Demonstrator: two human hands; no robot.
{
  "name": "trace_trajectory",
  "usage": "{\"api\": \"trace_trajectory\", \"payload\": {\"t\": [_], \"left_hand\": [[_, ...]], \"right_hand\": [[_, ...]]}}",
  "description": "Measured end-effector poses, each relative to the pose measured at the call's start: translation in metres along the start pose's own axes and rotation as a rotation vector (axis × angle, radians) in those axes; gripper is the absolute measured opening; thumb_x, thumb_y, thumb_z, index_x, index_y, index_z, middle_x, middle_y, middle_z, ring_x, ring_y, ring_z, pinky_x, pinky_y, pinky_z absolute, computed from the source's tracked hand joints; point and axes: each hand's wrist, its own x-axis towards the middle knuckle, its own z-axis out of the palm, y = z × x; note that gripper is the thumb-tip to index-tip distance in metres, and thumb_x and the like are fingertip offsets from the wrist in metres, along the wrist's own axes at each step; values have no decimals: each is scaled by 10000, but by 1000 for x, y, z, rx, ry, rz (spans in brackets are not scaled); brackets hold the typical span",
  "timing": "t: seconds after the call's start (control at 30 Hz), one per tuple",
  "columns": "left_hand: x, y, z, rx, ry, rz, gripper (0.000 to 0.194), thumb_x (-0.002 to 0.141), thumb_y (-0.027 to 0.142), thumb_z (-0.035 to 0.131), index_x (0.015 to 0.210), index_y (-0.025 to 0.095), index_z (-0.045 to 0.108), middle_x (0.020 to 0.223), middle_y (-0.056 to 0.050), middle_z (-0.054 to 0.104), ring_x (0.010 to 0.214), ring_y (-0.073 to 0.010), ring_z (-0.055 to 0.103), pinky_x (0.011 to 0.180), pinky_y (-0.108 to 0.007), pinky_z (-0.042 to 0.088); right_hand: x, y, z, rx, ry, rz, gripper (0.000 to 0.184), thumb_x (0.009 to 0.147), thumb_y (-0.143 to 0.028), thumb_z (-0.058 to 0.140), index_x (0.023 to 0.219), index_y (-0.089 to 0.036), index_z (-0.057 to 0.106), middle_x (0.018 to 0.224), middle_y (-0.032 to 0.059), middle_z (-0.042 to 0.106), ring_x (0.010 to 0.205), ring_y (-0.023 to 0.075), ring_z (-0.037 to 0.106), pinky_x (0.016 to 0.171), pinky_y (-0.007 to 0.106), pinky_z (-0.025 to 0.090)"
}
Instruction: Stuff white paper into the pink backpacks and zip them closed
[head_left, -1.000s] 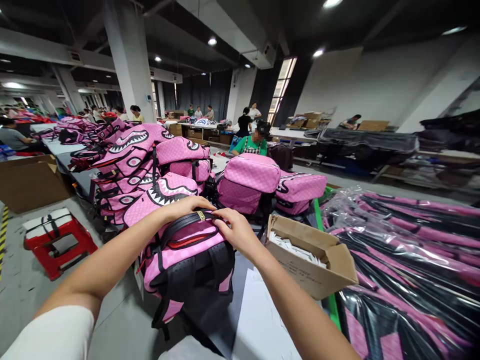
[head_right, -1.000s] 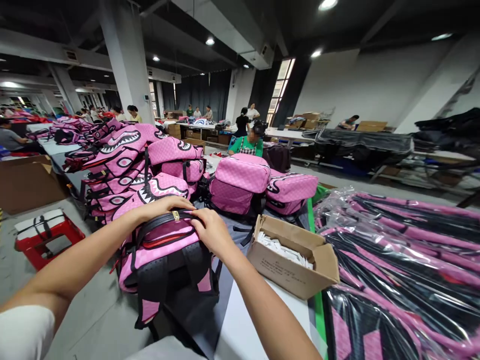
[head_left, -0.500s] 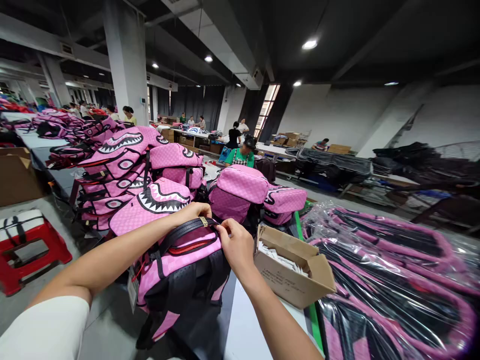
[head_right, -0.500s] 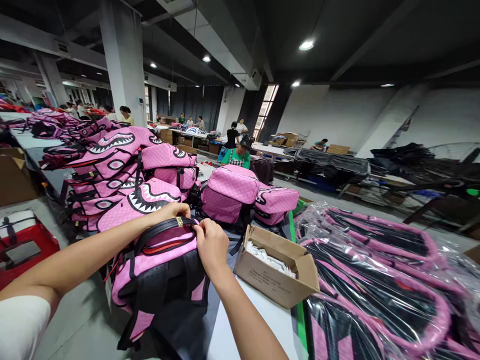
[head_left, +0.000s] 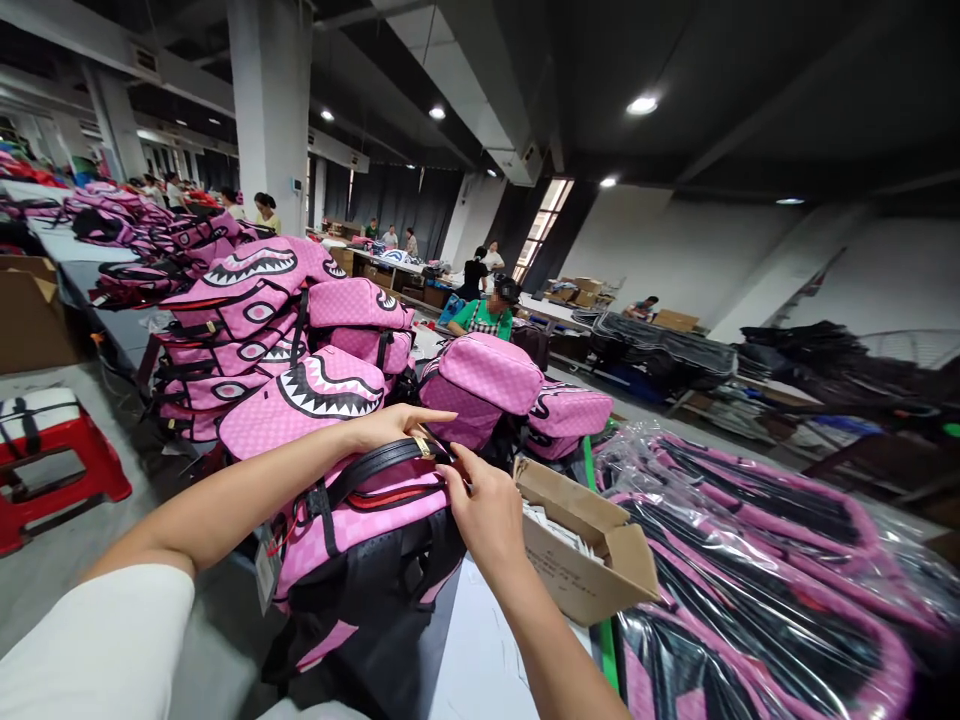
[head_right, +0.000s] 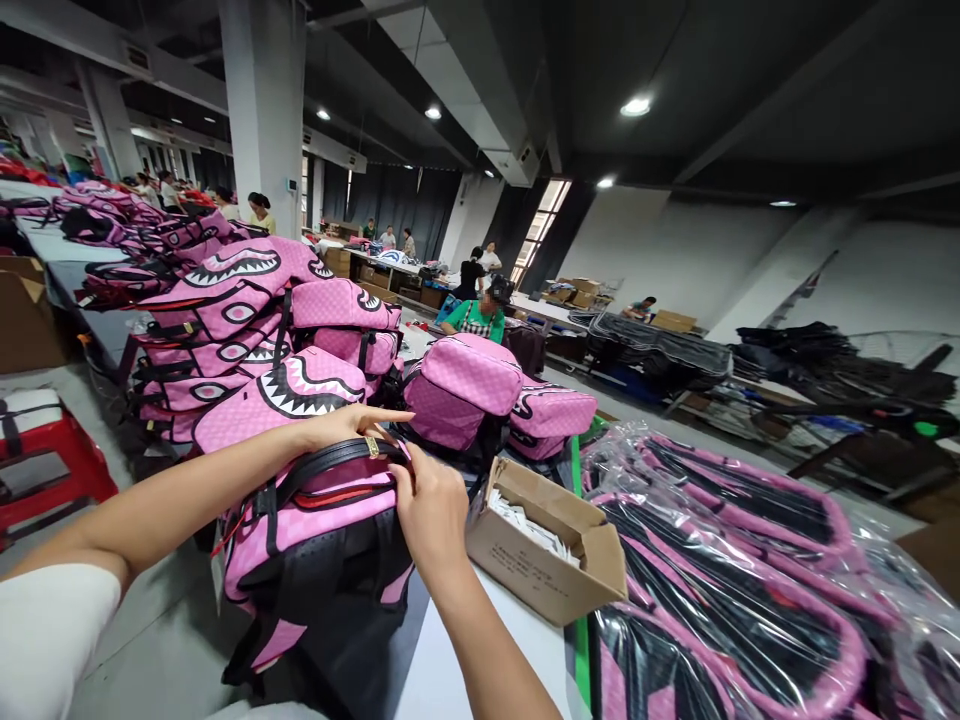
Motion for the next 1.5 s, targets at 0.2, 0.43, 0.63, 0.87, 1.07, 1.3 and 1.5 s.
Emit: {"api": "trace_trajectory", "payload": {"t": [0.2, 0.43, 0.63, 0.87, 1.07, 1.3, 1.5], "left_hand": [[-6, 5, -2, 2, -56, 0, 809, 732, 305, 832, 1455, 201, 485, 998, -93, 738, 759, -148, 657, 742, -268, 485], [-34, 24, 5, 33, 4, 71, 618, 784, 351, 754, 1358, 193, 589, 1022, -86, 740, 979, -211, 669, 889, -316, 487], [-18, 3, 17, -83, 526, 133, 479, 635, 289, 836, 1045, 130, 645, 715, 21, 650, 619, -94, 587, 632, -214, 450], [-5, -2, 17, -46, 507, 192, 371, 713, 260, 800, 1020, 110, 657, 789, -32, 671, 697, -128, 632, 682, -250, 488], [-46, -6, 17, 37, 200, 310, 397, 784, 278, 762, 1157, 154, 703, 1141, -109, 703, 1002, -205, 650, 873, -298, 485], [-39, -17, 45, 54, 432, 417, 325, 873, 229, 603, 1177, 141, 677, 1082, -91, 715, 964, -187, 649, 875, -291, 485], [-64, -16, 26, 378, 90, 355, 412, 847, 201, 665, 1254, 266, 681, 989, -15, 762, 1012, -197, 655, 1174, -432, 235]], "right_hand": [[9, -6, -9, -185, -194, 26, 122, 895, -210, 599, 963, -197, 699, 822, 68, 749, 743, 232, 686, 632, 305, 378], [4, 33, 7, -83, 29, -238, 257, 1000, -276, 426, 892, -177, 637, 796, 68, 713, 725, 186, 640, 683, 285, 390], [-2, 9, -12, -3, -103, -171, 270, 993, -331, 442, 824, -190, 599, 631, 19, 631, 549, 150, 578, 550, 251, 336], [-15, -17, -26, 346, -311, 35, 196, 927, -314, 446, 945, -197, 603, 671, 4, 645, 574, 148, 597, 573, 232, 419], [-16, 0, -49, 88, -354, 105, 276, 904, -420, 477, 750, -219, 586, 592, 9, 613, 502, 150, 532, 520, 256, 329], [-25, -29, -56, 112, -530, -8, 338, 965, -383, 418, 696, -214, 533, 570, -13, 548, 502, 122, 469, 520, 249, 308], [-26, -24, -76, 152, -618, 108, 291, 955, -339, 418, 720, -216, 536, 621, -5, 595, 537, 134, 495, 523, 241, 327]]}}
